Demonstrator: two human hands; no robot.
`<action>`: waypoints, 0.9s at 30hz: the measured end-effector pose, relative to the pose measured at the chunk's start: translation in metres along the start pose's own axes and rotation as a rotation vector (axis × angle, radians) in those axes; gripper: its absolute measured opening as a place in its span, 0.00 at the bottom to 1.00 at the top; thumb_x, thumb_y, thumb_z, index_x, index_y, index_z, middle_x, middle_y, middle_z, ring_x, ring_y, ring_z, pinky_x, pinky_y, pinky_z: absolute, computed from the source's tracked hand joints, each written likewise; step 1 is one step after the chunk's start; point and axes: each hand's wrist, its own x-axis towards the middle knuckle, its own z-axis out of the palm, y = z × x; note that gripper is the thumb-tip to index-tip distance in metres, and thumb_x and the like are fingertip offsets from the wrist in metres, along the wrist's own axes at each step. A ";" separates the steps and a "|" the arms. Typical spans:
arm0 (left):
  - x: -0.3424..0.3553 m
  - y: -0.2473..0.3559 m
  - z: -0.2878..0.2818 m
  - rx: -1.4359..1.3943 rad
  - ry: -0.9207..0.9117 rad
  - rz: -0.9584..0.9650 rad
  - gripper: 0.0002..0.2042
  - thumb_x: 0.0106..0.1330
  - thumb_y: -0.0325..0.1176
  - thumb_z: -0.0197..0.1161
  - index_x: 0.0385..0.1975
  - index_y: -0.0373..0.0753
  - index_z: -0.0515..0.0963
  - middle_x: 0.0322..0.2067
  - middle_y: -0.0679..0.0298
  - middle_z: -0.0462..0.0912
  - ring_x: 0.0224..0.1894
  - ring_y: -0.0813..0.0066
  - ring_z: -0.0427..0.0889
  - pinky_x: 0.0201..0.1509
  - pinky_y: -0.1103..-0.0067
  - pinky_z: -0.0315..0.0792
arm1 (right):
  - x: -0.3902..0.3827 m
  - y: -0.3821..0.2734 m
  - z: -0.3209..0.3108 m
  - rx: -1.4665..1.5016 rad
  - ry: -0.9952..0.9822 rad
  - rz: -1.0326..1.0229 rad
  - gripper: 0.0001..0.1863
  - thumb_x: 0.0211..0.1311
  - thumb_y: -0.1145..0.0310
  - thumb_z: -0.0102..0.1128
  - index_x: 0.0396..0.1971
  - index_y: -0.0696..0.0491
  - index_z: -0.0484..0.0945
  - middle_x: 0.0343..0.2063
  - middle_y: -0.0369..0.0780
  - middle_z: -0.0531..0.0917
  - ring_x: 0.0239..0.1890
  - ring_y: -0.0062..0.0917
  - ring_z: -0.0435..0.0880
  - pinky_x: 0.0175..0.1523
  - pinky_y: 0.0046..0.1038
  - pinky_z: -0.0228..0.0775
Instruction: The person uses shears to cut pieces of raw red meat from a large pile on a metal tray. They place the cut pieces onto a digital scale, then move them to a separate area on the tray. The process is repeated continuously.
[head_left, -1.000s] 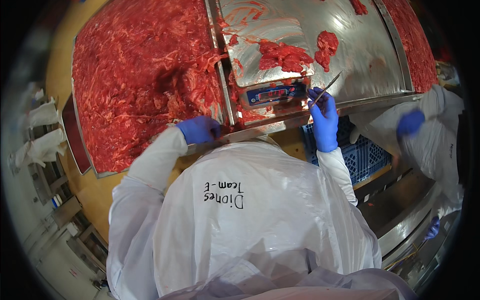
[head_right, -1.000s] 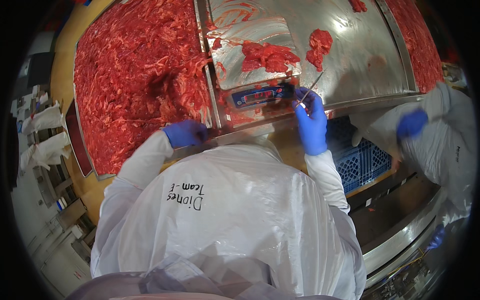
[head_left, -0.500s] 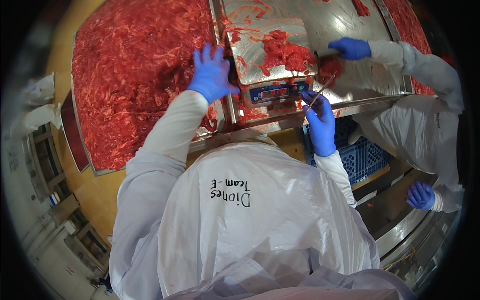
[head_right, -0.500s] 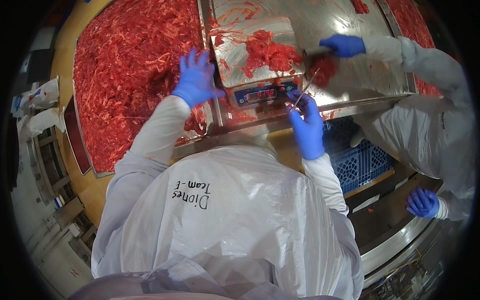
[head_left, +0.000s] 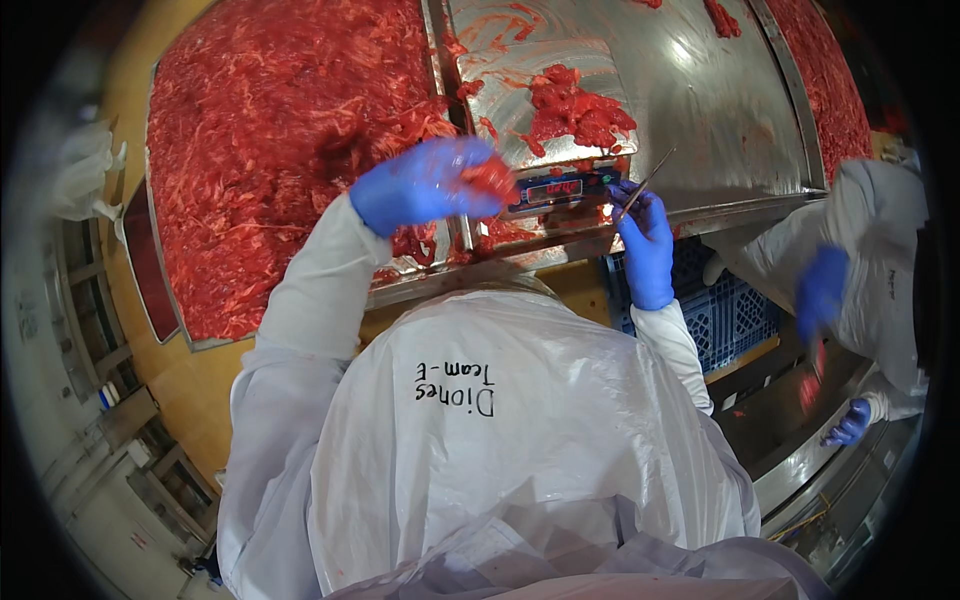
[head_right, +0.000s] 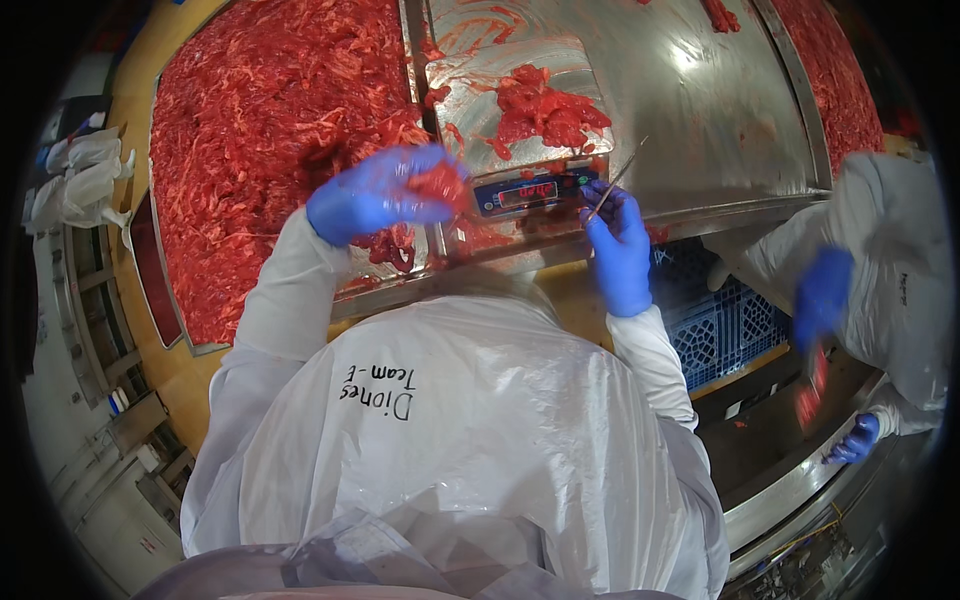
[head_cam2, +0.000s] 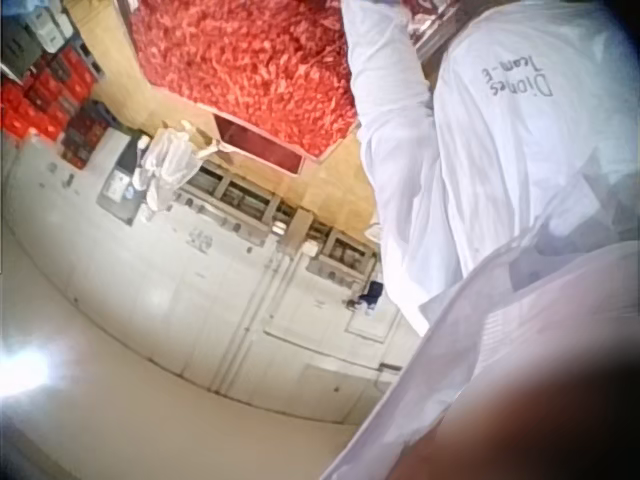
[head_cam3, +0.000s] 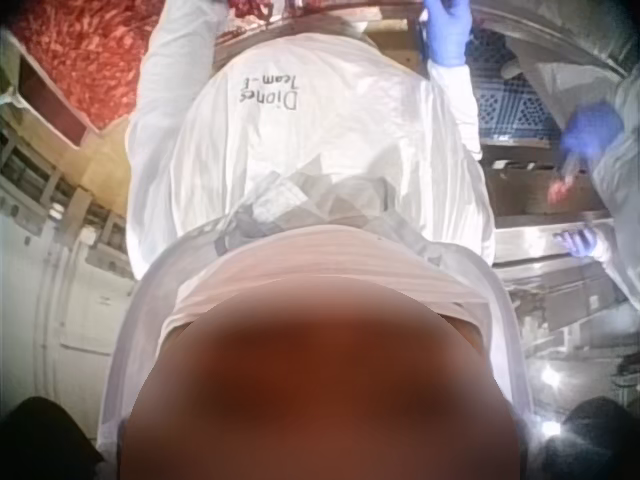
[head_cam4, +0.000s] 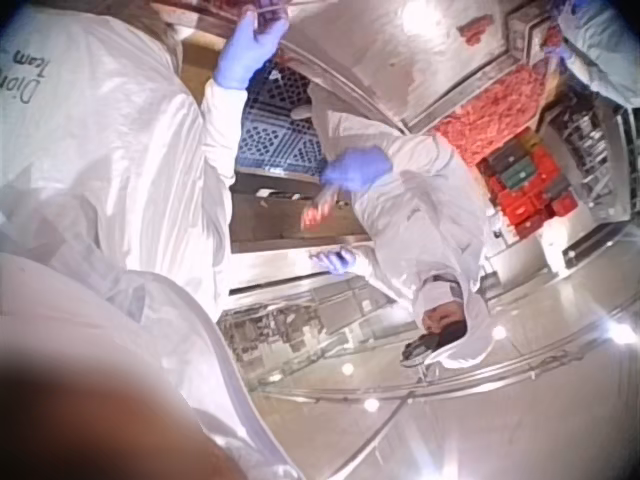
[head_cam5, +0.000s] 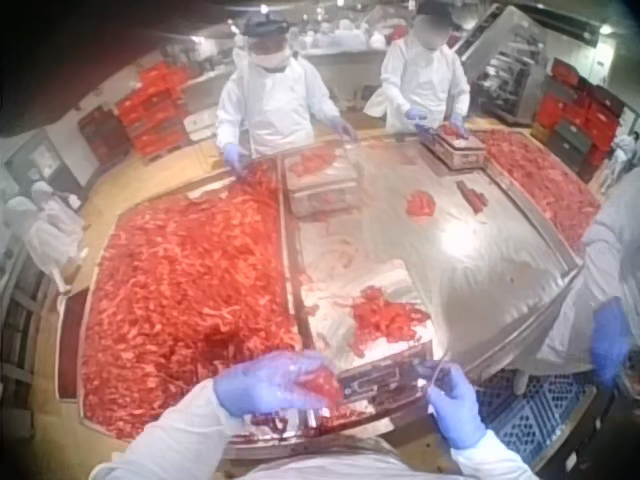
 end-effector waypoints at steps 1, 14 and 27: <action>0.004 0.018 0.006 -0.105 0.017 0.049 0.21 0.62 0.36 0.76 0.54 0.37 0.84 0.52 0.62 0.84 0.57 0.66 0.82 0.63 0.70 0.73 | 0.003 0.000 0.002 0.047 -0.001 0.003 0.23 0.72 0.77 0.61 0.64 0.59 0.71 0.60 0.43 0.80 0.64 0.27 0.78 0.68 0.30 0.70; -0.034 -0.115 -0.065 0.637 0.509 -0.366 0.26 0.61 0.44 0.76 0.56 0.36 0.82 0.58 0.50 0.82 0.57 0.61 0.84 0.62 0.69 0.76 | 0.017 0.030 -0.079 -0.034 0.298 0.052 0.18 0.68 0.77 0.66 0.56 0.61 0.76 0.48 0.41 0.85 0.52 0.25 0.85 0.62 0.26 0.74; 0.069 -0.031 0.030 0.129 0.621 0.286 0.33 0.65 0.37 0.70 0.71 0.40 0.69 0.62 0.47 0.77 0.62 0.52 0.80 0.67 0.64 0.74 | 0.082 -0.066 0.051 -0.022 -0.224 -0.162 0.32 0.67 0.69 0.70 0.68 0.57 0.68 0.59 0.43 0.79 0.63 0.29 0.78 0.66 0.31 0.71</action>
